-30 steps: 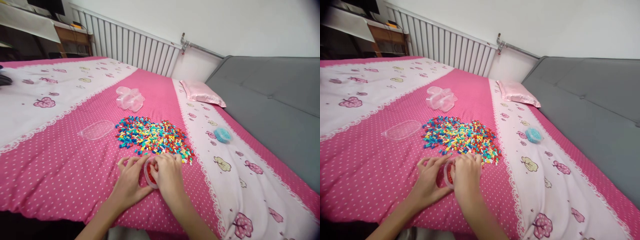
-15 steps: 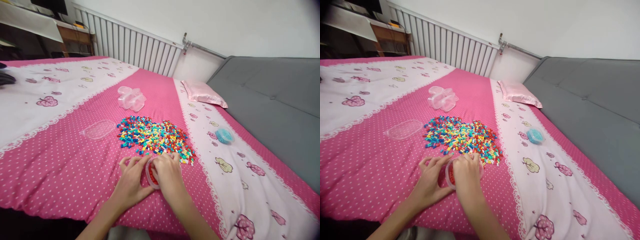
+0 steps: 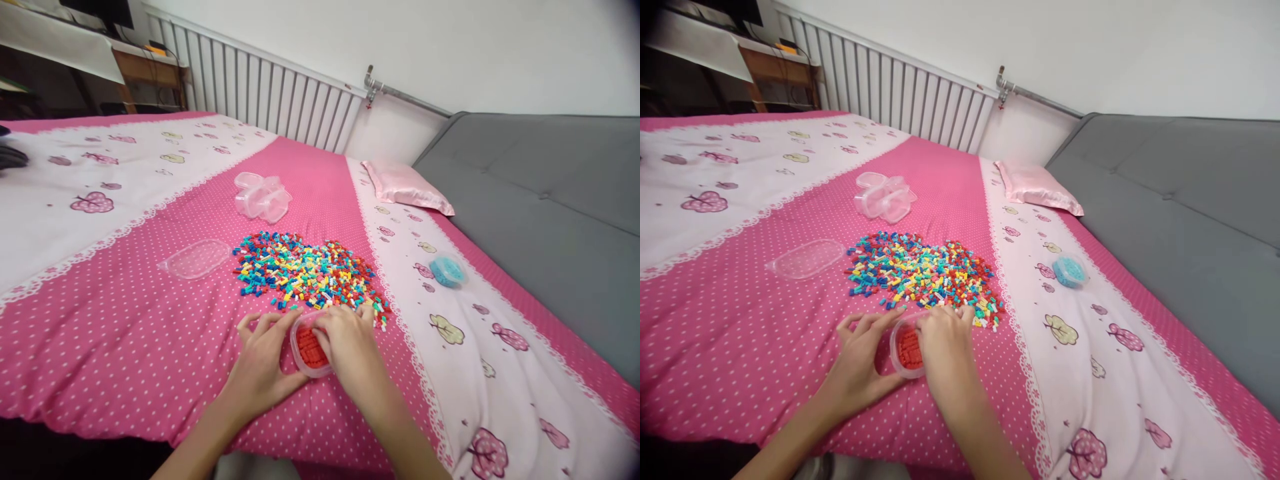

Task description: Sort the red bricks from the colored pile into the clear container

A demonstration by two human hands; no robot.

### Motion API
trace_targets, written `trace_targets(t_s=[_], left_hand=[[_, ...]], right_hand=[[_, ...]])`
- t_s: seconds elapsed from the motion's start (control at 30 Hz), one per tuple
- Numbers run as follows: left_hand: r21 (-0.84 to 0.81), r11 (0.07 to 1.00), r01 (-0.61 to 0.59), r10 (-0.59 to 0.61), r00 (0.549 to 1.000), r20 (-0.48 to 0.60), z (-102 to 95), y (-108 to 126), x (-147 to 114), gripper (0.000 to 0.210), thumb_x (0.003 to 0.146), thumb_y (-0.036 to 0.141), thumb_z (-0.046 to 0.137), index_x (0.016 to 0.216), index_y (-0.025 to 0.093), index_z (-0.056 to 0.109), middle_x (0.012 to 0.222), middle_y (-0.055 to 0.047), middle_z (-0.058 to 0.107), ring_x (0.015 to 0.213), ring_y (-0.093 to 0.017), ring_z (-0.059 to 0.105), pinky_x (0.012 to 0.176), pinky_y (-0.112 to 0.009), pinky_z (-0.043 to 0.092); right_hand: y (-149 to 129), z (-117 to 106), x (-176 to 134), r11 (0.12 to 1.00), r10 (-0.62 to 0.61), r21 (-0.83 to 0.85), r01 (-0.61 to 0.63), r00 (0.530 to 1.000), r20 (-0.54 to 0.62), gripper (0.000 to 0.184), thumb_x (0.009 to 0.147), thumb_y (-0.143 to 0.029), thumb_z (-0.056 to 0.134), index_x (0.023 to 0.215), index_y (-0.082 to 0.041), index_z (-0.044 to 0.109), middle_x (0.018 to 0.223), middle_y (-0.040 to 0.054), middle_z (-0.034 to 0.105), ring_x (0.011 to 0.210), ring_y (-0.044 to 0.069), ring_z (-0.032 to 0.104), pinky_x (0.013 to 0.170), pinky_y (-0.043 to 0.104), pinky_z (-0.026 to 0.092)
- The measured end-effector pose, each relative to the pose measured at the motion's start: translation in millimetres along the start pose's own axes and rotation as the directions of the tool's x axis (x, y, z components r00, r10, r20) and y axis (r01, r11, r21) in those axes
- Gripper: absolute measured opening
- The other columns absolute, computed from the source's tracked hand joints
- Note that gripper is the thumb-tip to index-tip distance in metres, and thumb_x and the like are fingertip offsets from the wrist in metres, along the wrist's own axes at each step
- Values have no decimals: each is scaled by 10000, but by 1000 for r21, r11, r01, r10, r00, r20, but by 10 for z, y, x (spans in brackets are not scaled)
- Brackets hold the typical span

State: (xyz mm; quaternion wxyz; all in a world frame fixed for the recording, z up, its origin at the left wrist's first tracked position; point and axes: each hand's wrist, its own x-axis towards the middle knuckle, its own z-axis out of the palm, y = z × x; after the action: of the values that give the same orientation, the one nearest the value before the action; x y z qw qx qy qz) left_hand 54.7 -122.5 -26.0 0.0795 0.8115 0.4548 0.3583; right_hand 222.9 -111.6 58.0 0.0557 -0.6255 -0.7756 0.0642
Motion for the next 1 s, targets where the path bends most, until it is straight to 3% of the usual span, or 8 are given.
trace_targets(t_s=[0.2,0.73,0.87,1.0], left_hand=[[4,1000,0,0,1000,-3,7,-9,6,889,757,475,848,1470,258,363,1254,-67,688,1097,-316,603,1023,-473,285],[0,1000,-7,7,1000,-13,26,-26,-5,903,749,476,858,1471,264,358,1237,-70,691,1087,-319,612,1013,-487,288],[2,1000,5,-5,1000,-12,22,-29,-31,848,769,469,827,1451,260,368,1251,-76,683,1102,-318,611,1020,-495,309],[21,999,24,-24,1000,1,6,-21,-45,825,781,325,753,1483,259,324,1295,-98,665,1141,-327,600,1044,-513,315]], right_hand=[[-69,42,22,999,-25,-19,27,995,92,223,1015,-180,638,856,-222,789,962,46,743,1043,236,615,863,409,248],[-12,93,19,997,-81,4,81,995,61,203,983,-221,689,807,-249,787,899,29,724,995,238,610,842,404,236],[32,53,-6,985,-109,131,111,994,-22,186,947,-175,715,797,-268,775,895,-3,736,958,218,626,851,384,255],[195,-23,14,961,-71,252,115,981,-178,189,924,-118,675,882,-273,774,849,-22,729,855,185,645,840,344,312]])
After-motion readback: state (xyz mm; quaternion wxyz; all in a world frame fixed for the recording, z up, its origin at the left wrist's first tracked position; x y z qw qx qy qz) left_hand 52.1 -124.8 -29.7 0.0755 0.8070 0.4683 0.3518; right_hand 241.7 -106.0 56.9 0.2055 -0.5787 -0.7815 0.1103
